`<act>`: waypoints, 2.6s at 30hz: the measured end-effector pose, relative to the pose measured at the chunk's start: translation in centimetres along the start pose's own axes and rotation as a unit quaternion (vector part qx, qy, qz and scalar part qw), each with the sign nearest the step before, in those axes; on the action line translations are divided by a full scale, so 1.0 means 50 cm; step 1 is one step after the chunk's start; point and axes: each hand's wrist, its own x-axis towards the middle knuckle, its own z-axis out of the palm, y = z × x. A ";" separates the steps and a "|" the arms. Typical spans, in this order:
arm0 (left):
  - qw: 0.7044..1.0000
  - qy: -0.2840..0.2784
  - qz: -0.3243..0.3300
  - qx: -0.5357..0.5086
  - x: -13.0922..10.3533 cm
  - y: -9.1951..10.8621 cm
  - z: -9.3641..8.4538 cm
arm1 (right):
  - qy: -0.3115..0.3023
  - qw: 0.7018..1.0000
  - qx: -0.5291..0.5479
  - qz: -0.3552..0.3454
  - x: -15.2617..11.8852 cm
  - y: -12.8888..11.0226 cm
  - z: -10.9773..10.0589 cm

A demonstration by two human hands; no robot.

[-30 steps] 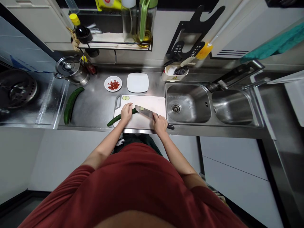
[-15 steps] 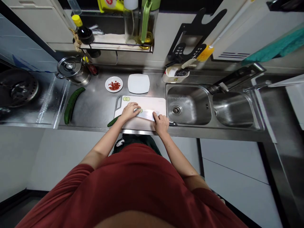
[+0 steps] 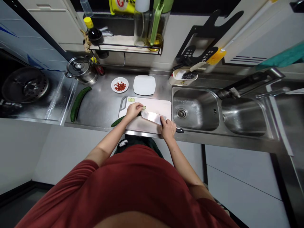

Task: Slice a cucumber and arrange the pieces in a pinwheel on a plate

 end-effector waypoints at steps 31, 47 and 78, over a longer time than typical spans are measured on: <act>0.978 0.072 -0.108 0.161 0.115 -0.101 0.006 | -0.022 0.998 0.034 0.051 -0.016 0.013 0.015; 0.971 0.037 -0.078 0.225 0.105 -0.089 -0.003 | -0.023 0.998 0.037 0.049 -0.015 0.007 0.020; 0.974 0.111 0.101 0.169 -0.095 -0.086 0.026 | -0.015 0.941 0.316 0.121 0.063 -0.062 -0.012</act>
